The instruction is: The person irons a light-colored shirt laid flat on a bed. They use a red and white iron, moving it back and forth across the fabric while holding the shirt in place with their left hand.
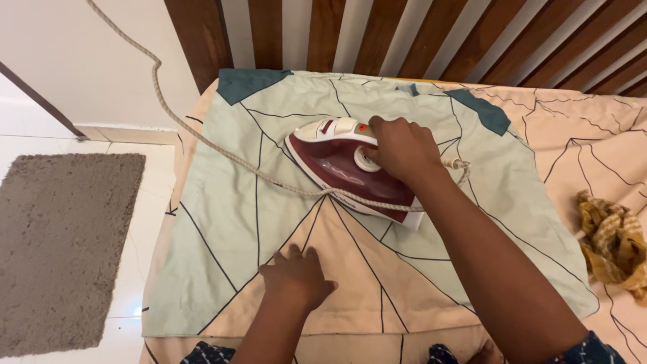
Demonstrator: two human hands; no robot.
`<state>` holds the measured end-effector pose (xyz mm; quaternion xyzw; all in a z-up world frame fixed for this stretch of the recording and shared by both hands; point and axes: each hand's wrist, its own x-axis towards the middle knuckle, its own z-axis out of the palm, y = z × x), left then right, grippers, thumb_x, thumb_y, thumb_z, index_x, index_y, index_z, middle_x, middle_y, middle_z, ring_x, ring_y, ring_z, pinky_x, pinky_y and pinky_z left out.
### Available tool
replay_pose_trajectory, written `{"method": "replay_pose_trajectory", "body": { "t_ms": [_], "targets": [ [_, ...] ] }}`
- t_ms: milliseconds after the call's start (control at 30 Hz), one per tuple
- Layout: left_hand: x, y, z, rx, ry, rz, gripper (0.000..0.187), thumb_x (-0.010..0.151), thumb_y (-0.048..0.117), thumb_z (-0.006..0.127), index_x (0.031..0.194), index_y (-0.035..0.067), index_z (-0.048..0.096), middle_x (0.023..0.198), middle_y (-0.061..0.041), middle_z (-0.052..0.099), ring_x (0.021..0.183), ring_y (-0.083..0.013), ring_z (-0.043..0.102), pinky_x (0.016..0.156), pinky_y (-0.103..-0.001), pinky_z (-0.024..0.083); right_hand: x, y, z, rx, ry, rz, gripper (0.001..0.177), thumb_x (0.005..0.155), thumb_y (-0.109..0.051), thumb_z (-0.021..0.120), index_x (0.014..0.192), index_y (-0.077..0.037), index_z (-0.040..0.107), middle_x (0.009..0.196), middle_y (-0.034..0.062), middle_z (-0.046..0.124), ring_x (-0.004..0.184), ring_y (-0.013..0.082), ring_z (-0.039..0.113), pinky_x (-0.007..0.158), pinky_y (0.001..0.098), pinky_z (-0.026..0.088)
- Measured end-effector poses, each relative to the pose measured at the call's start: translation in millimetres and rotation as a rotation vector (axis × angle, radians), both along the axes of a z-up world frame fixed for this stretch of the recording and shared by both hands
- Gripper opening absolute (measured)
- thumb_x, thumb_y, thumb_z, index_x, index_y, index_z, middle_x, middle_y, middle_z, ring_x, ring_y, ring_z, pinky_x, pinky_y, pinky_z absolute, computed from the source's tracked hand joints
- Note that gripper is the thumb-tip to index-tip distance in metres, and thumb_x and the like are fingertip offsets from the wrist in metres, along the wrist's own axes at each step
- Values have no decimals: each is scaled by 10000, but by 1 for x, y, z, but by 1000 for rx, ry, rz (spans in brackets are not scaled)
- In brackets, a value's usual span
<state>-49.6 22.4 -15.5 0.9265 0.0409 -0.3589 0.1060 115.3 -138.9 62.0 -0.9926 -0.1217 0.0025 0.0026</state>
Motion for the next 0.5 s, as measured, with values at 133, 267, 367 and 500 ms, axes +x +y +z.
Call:
{"method": "replay_pose_trajectory", "body": {
  "t_ms": [133,267,367,500],
  "targets": [
    [2,-1,0,-4,3,8,846,922,629,660,1551,157,350,1645,-133,312,1496,-420,321,1119,-622,363,11,9,-4,16,-24,-31,460,841,-407,785,1190,-133,662,997,174,739,958,374,715,806,493,554],
    [4,-1,2,-14,-11,9,897,929,618,660,1600,173,265,1627,-138,341,1467,-425,358,1117,-614,358,25,21,-9,33,-16,-115,462,835,-396,804,1179,-117,674,1030,167,736,982,356,715,819,486,560],
    [7,2,1,-31,-22,23,977,919,602,664,1643,200,144,1516,-122,489,1367,-378,501,1103,-590,391,35,29,-11,45,-13,-159,458,831,-387,814,1174,-112,687,1049,159,734,993,349,717,823,482,565],
    [28,20,-12,-32,-288,47,1044,921,546,660,1659,157,31,1235,-126,684,1068,-323,698,999,-578,459,42,32,-10,58,-28,-149,462,825,-392,819,1180,-126,694,1067,161,730,1006,351,711,828,476,564]
  ]
}}
